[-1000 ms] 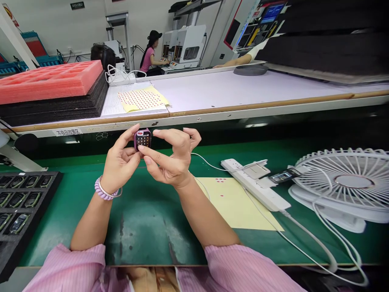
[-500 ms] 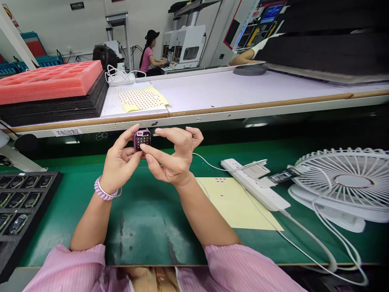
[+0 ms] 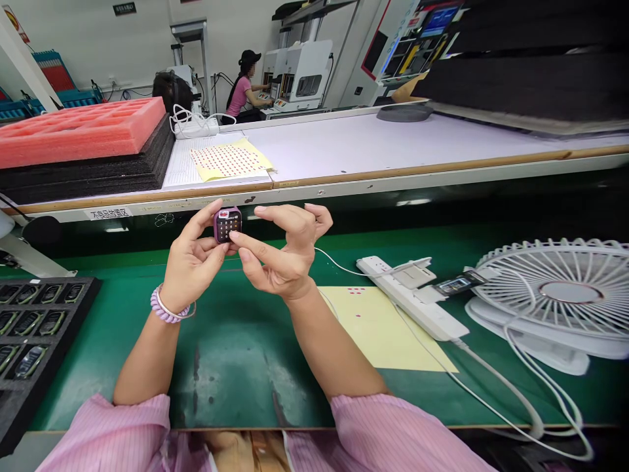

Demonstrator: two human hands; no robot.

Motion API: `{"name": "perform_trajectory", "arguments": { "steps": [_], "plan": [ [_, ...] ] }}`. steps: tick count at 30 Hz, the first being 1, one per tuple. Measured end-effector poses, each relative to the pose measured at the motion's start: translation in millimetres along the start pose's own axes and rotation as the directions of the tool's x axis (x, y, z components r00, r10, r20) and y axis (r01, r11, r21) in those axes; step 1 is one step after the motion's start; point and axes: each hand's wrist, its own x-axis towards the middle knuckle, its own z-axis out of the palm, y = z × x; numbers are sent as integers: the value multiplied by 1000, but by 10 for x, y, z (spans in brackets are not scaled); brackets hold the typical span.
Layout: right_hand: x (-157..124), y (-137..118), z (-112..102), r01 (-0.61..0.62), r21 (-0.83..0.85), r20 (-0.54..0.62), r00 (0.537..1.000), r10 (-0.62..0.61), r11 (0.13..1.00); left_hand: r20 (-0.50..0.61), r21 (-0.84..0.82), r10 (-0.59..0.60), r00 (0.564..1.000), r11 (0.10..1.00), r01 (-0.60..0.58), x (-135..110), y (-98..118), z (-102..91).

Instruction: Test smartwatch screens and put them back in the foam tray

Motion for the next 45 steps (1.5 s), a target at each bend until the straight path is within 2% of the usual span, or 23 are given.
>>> {"name": "perform_trajectory", "arguments": {
  "steps": [3, 8, 11, 18, 24, 34, 40, 45],
  "plan": [
    [-8, 1, -5, -7, -21, 41, 999, 8, 1000, 1, -4, 0, 1000, 1000, 0, -3, 12, 7],
    [92, -44, -52, 80, 39, -109, 991, -75, 996, 7, -1, -8, 1000, 1000, 8, -3, 21, 9],
    [133, -84, -59, 90, 103, -155, 985, -73, 991, 10, 1, 8, 1000, 1000, -8, -1, 19, 6],
    [75, -111, -20, 84, 52, -76, 994, -80, 995, 15, -15, -35, 999, 999, 35, -6, 33, 17],
    [69, -109, -19, 72, -11, -34, 997, -72, 997, 32, -5, -5, 999, 1000, 5, -11, 47, 17],
    [105, -98, -48, 83, 90, -136, 988, -70, 992, 19, -9, 0, 1000, 1000, 0, -17, 58, 8],
    [87, -75, -23, 84, 146, -136, 989, -64, 986, 24, 6, -7, 1000, 1000, 7, -20, 66, 4],
    [86, -88, -60, 75, 67, -114, 991, -67, 995, 27, 2, -19, 999, 1000, 19, -23, 65, -5]
  ]
}}
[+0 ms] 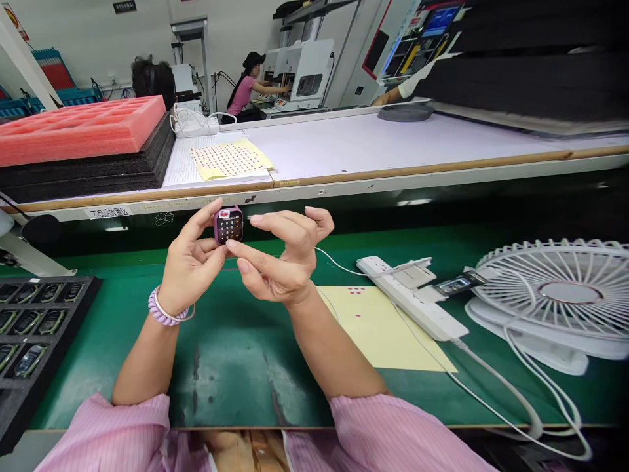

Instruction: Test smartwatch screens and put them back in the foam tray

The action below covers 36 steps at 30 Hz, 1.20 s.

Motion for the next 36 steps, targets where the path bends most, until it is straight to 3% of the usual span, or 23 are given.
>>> {"name": "perform_trajectory", "arguments": {
  "steps": [8, 13, 18, 27, 36],
  "plan": [
    [-6, 79, -21, -3, -60, -19, 1000, 1, 998, -18, -28, 13, 1000, 1000, -14, 8, -11, -5],
    [37, 124, -42, -1, 39, -74, 997, 4, 999, -38, -47, -19, 999, 999, 17, 14, -6, 18],
    [57, 122, -33, -51, 10, -72, 996, 52, 999, -28, -87, -38, 999, 996, 35, 19, -13, 31],
    [-81, 124, -14, -133, -116, 123, 981, 147, 984, -17, -109, -55, 998, 993, 53, 16, 0, 40],
    [12, 105, -22, -120, 16, 8, 993, 120, 993, -7, -114, -55, 998, 992, 54, 16, 3, 38]
  ]
}}
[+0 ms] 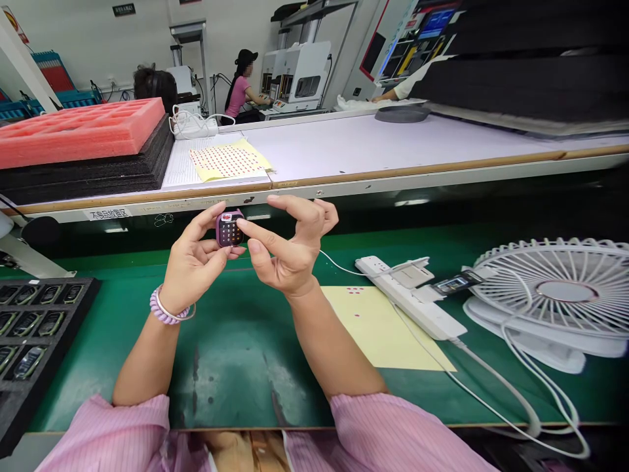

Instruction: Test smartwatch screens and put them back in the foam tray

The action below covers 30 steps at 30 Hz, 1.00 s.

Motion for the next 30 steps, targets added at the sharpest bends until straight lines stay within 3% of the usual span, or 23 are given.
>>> {"name": "perform_trajectory", "arguments": {
  "steps": [4, 8, 12, 14, 16, 19, 21, 25, 30],
  "plan": [
    [-16, -1, 8, -17, 49, -11, 1000, 18, 999, 4, 14, -12, 1000, 1000, 12, -2, -2, -1],
    [-61, 8, -6, -93, 54, 65, 994, 89, 994, 4, 17, -15, 1000, 1000, 15, 2, 7, -7],
    [-26, -9, -23, -315, 173, 113, 948, 299, 933, -14, 25, -17, 1000, 1000, 18, 5, 0, -11],
    [19, -31, -17, -480, 338, 177, 877, 446, 809, -24, 21, -14, 1000, 1000, 15, 7, -18, -9],
    [60, -56, 1, -649, 516, 359, 757, 547, 559, -15, 1, -6, 1000, 1000, 6, 12, -45, -4],
    [92, -90, 40, -796, 585, 619, 563, 547, 158, 12, -16, -7, 1000, 1000, 7, 22, -88, 3],
    [100, -105, 59, -806, 591, 671, 508, 540, 24, 19, -6, -15, 1000, 1000, 15, 30, -115, 3],
    [113, -119, 66, -790, 611, 676, 490, 551, -47, 29, 13, -21, 999, 1000, 21, 39, -147, -1],
    [130, -138, 55, -808, 590, 656, 483, 581, 5, 29, 10, -22, 999, 1000, 22, 33, -131, 18]
  ]
}}
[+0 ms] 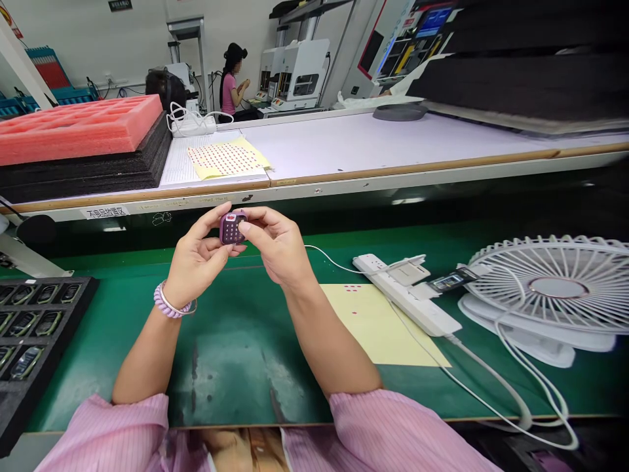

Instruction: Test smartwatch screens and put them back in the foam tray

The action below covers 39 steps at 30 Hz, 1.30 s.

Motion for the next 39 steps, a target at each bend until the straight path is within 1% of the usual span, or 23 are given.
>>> {"name": "perform_trajectory", "arguments": {
  "steps": [2, 8, 13, 16, 20, 26, 32, 35, 39],
  "plan": [
    [-4, -3, 4, 6, -23, -3, 1000, -6, 1000, -5, -9, 5, 1000, 1000, -5, -3, 14, 7],
    [-6, -4, -14, 5, -37, 56, 998, -3, 999, -17, 3, -1, 1000, 1000, 1, -2, 33, -7],
    [-2, 1, -29, 34, -2, 81, 996, -34, 999, -21, -7, -4, 1000, 1000, 4, -2, 42, -4],
    [-3, -1, -22, 27, -14, 81, 996, -26, 1000, -22, -12, -15, 1000, 1000, 15, -3, 50, 6],
    [-3, -5, -18, 34, -29, 69, 997, -32, 999, -18, -22, -2, 1000, 1000, 1, -1, 47, 5],
    [2, 2, -57, 12, -53, 116, 993, -6, 999, -14, -12, 2, 1000, 1000, -2, 8, 22, -18],
    [-7, 1, -50, -4, 7, 152, 988, 3, 1000, -14, -15, 12, 1000, 1000, -12, 7, 18, -24],
    [-14, -6, -34, -31, 13, 137, 990, 29, 999, -12, -14, -2, 1000, 1000, 1, 8, 24, -19],
    [-15, 3, -41, -25, 34, 141, 990, 20, 999, -13, -18, 13, 1000, 1000, -13, 12, 25, -20]
  ]
}}
